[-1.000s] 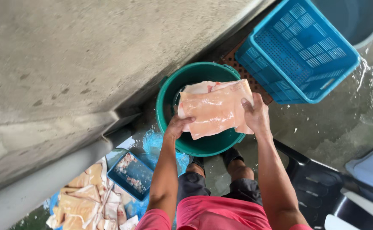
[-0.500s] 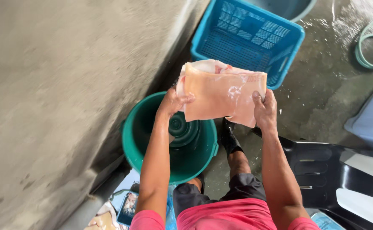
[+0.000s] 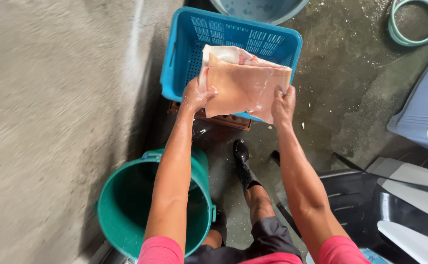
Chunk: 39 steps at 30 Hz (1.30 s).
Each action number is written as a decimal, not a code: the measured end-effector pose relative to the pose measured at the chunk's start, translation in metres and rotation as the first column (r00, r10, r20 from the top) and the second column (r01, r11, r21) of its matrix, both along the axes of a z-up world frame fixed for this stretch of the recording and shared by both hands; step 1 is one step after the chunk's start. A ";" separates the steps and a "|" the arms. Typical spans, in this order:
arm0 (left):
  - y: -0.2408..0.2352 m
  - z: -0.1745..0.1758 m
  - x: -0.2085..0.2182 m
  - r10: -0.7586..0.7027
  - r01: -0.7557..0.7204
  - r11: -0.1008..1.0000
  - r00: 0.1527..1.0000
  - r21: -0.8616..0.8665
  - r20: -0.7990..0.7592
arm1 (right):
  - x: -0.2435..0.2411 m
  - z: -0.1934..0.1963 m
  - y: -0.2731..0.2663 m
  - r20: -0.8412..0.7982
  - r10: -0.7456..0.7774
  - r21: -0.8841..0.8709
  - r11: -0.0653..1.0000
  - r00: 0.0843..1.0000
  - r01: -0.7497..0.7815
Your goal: The person washes pieces of raw meat by hand in a green bucket filled with water, then transfers the rinsed meat into a blue plastic basket. They refill the bucket using a hose and continue the washing process.
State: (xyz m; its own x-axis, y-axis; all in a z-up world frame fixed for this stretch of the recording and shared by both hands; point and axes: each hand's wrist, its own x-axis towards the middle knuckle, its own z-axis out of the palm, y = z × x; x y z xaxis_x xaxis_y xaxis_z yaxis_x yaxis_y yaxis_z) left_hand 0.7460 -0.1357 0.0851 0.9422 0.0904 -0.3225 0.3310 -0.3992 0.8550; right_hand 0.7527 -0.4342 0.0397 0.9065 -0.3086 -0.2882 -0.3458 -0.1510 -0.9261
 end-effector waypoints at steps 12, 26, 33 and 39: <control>-0.032 -0.230 0.046 0.173 -0.119 0.975 0.937 0.187 -0.305 | 0.046 -0.215 -0.014 -0.417 -0.089 -0.351 0.934 0.905 -0.069; -0.045 -0.385 0.055 0.086 0.020 0.982 0.836 0.187 -0.542 | 0.050 -0.375 -0.043 -0.590 -0.109 -0.376 0.914 0.800 -0.154; -0.054 -0.428 0.052 -0.130 0.261 0.957 0.779 0.129 -0.614 | 0.094 -0.285 0.006 -0.851 -0.379 0.022 0.666 0.363 0.746; -0.083 -0.408 0.050 -0.133 0.266 0.950 0.820 0.165 -0.557 | 0.081 -0.293 0.004 -0.725 -0.044 -0.189 0.972 0.687 -0.138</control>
State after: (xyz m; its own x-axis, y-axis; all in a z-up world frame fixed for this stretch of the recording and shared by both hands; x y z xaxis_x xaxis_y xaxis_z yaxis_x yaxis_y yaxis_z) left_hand 0.7961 -0.2184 -0.3226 0.6331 0.0522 -0.7723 0.5986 -0.6656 0.4457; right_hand 0.8337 -0.4301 -0.2532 0.4601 -0.4058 -0.7897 -0.8773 -0.3447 -0.3340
